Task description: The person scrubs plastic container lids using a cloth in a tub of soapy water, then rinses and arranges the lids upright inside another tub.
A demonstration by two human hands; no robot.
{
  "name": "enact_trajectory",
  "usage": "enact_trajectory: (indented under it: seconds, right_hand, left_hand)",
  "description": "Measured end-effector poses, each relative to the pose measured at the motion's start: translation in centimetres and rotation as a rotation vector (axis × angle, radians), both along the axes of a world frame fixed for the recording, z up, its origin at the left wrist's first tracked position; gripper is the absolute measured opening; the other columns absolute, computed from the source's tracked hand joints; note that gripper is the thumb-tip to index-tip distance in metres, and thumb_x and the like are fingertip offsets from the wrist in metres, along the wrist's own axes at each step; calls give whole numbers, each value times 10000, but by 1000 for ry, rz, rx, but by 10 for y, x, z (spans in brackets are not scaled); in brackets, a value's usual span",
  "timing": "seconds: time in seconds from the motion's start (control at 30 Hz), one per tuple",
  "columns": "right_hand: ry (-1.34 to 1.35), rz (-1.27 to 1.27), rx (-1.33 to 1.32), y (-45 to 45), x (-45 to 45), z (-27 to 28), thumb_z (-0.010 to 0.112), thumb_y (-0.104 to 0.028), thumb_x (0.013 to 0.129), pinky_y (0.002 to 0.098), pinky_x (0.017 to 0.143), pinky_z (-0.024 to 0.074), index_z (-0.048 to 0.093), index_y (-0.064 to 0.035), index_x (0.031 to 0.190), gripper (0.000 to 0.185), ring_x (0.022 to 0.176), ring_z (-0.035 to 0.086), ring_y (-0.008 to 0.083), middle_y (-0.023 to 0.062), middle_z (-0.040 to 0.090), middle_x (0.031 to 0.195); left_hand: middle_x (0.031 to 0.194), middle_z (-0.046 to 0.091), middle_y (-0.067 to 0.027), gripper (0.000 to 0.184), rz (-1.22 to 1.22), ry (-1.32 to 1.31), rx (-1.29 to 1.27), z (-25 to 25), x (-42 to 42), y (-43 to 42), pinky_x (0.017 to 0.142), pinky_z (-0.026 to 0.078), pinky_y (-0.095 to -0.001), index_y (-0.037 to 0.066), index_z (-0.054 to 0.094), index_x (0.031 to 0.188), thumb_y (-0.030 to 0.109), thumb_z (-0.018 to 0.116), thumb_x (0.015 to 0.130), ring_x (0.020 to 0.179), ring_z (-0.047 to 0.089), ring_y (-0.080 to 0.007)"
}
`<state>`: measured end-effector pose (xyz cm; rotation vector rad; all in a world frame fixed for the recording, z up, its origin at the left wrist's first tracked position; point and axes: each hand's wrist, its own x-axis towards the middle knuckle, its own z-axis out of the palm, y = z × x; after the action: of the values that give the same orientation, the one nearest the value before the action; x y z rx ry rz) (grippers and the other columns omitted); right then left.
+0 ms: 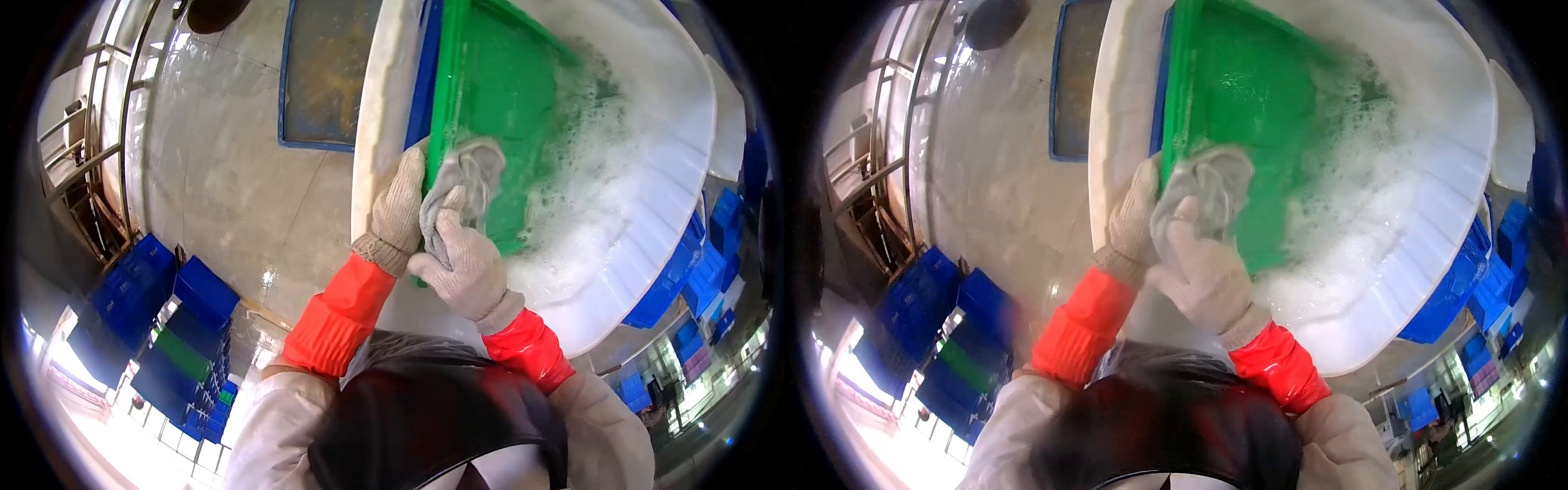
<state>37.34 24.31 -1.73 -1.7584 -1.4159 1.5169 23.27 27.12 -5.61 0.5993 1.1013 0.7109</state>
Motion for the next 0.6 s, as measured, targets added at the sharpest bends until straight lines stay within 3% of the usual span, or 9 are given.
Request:
enact_trajectory:
  seconds: [0.03,0.1,0.2,0.3,0.37,0.47,0.5,0.57,0.6]
  right_hand:
    - [-20,76,-175,2,-4,14,690,-225,884,414,1082,446,312,66,1564,830,1301,543,422,329,517,1413]
    - [-94,93,-46,11,-5,5,707,-197,856,414,1102,452,302,80,1568,865,1337,536,419,309,509,1473]
    - [-426,-17,717,90,11,-43,724,-183,836,451,1029,507,438,-19,1521,760,1210,615,418,283,601,1349]
    - [-532,33,922,161,26,-54,683,-216,884,437,1054,490,570,-124,1404,540,1212,606,410,262,599,1349]
    - [-181,-169,538,177,27,-30,629,-392,979,431,1144,388,545,-104,1468,573,1288,601,316,280,638,1327]
    - [-337,-189,239,177,41,-68,605,-311,941,462,1041,486,599,-177,1337,418,1219,596,425,264,604,1332]
    - [-505,-1,458,151,67,-118,569,-362,955,485,1008,490,578,-169,1362,451,1195,606,434,282,624,1278]
    - [-582,-27,282,103,99,-134,526,-402,970,516,969,495,530,-164,1419,508,1173,617,444,307,617,1273]
    - [-474,-238,-95,65,102,-108,520,-390,972,525,963,497,504,-168,1452,529,1176,617,445,314,590,1323]
  left_hand:
    - [1394,612,-125,531,6,2,-9,-2,-2,-1,1092,462,-330,-19,504,1475,370,384,1133,1245,585,-198]
    - [1407,599,-126,552,-9,102,43,-4,-1,-3,1103,446,-330,-23,497,1482,387,387,1130,1262,571,-194]
    - [1410,595,-121,563,64,83,-34,-5,8,-2,1109,433,-329,-25,501,1483,399,404,1125,1276,560,-189]
    - [1283,637,-48,552,126,62,-70,-10,11,0,1014,467,-292,22,520,1494,415,426,1118,1139,587,-146]
    - [1251,660,-45,554,44,259,-39,-5,11,2,997,474,-295,22,562,1459,434,454,1105,1100,605,-151]
    - [1326,645,-89,553,-5,257,-100,6,8,7,1063,446,-318,-15,552,1450,407,482,1100,1211,585,-175]
    - [1352,640,-104,553,-20,256,-113,6,7,10,1085,437,-325,-27,549,1447,399,491,1099,1247,578,-183]
    - [1312,665,-96,539,-59,283,-8,-1,4,6,1045,460,-313,-10,566,1439,393,540,1081,1209,595,-175]
    - [1312,665,-96,539,-53,275,3,-1,5,6,1045,460,-313,-10,566,1439,393,540,1081,1209,595,-175]
